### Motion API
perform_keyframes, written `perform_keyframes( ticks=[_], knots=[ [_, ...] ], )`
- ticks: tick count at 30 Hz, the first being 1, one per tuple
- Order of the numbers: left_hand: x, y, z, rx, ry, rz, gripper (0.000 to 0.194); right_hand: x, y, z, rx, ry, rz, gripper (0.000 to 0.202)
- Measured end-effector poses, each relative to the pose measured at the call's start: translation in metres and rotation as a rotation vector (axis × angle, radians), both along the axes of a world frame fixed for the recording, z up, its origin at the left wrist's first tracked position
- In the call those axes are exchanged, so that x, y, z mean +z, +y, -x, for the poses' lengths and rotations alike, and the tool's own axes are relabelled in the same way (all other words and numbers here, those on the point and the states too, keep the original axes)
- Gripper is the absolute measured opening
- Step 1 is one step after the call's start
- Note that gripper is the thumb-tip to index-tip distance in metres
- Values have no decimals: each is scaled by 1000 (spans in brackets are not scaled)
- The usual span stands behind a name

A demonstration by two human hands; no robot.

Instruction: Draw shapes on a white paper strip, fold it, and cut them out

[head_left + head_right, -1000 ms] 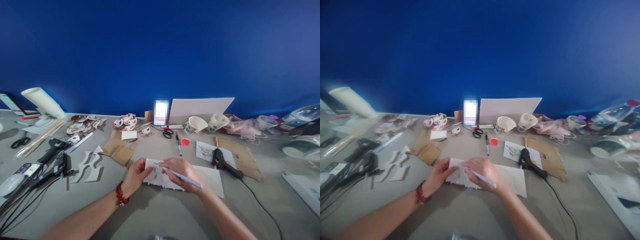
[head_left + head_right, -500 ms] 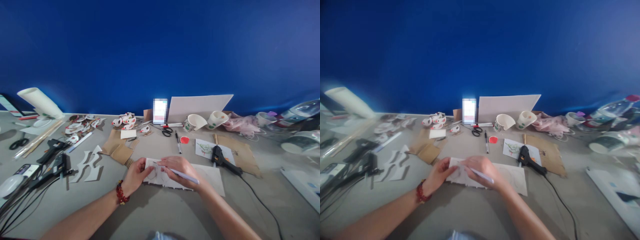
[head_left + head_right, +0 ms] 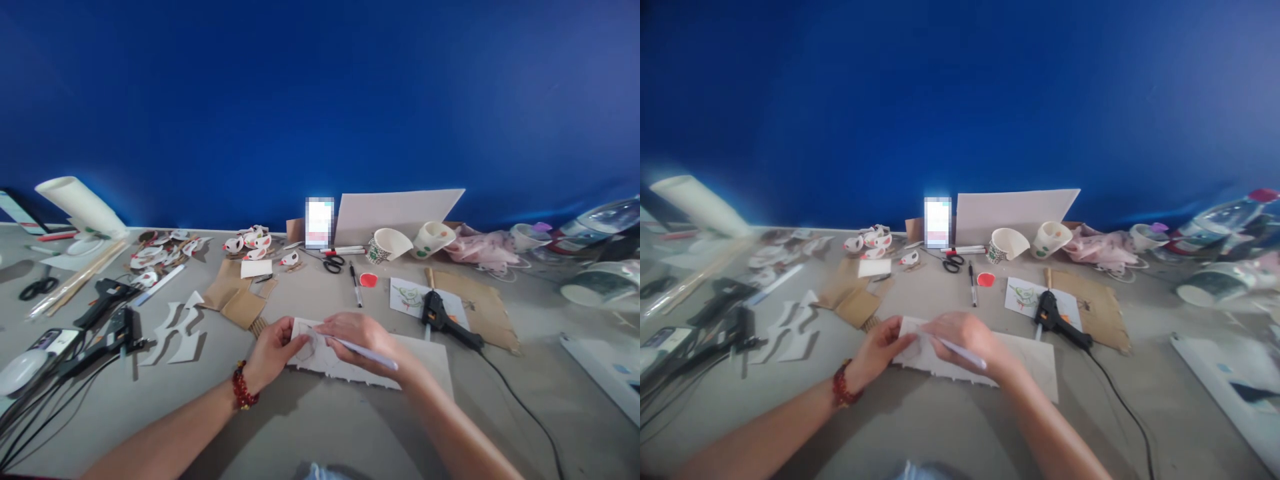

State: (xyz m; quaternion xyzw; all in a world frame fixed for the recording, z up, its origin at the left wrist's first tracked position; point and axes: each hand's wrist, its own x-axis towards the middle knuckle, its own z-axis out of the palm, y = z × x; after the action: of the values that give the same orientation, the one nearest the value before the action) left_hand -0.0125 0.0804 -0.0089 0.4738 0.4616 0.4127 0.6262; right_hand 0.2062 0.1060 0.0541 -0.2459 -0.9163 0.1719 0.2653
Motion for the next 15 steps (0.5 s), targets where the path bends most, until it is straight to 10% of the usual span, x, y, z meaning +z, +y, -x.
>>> perform_keyframes(
  ticks=[15],
  knots=[
    [-4,-1,2,-61,45,-46,39,-4,-6,9,-67,41,-94,22]
  ],
)
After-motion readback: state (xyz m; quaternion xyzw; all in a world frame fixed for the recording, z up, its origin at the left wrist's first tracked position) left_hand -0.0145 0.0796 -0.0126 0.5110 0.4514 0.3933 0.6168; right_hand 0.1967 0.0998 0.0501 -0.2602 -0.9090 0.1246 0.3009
